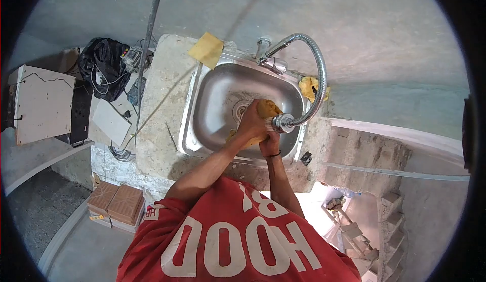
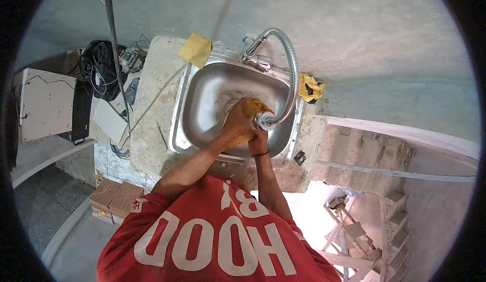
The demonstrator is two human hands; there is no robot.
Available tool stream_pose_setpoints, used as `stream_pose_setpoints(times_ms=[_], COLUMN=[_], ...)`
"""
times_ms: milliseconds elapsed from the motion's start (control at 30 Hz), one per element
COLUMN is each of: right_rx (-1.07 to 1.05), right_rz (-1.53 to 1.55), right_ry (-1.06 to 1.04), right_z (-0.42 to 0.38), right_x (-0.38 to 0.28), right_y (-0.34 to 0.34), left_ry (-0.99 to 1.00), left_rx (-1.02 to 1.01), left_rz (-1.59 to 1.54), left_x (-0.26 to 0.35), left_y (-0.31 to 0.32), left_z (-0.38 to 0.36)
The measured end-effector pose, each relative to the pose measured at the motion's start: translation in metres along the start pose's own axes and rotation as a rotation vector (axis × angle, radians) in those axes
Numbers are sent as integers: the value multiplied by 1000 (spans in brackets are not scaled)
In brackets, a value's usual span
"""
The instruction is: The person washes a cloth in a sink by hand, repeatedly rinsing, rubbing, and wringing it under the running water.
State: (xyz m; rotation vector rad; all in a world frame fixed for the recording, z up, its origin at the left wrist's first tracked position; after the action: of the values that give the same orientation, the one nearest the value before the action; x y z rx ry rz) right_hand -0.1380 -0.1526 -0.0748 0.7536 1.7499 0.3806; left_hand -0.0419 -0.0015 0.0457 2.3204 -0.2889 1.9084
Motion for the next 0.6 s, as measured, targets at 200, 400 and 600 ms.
stream_pose_setpoints(times_ms=[200, 400, 600], right_rx=[-55, 193, 140], right_rz=[-691, -1082, -787], right_ry=[-32, -171, -358], right_z=[-14, -32, -12], right_x=[-15, -25, -6], right_y=[23, 61, 61], left_ry=[-185, -191, -14], left_rx=[51, 237, 103], left_rz=[-213, -521, -416], left_x=[-14, 36, -20], left_y=[2, -3, 8], left_z=[-4, -22, -30])
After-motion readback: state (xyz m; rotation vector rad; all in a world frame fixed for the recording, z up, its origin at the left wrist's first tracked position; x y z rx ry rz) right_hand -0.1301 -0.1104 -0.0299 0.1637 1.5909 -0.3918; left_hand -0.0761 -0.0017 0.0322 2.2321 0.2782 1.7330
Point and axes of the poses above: each hand's wrist, its own z-axis towards the middle knuckle, its own y-axis out of the palm, x = y × z, the point moved 2 cm from there along z, towards the middle knuckle, and after that the axes turned 2 degrees about -z, right-handed, at the moved point
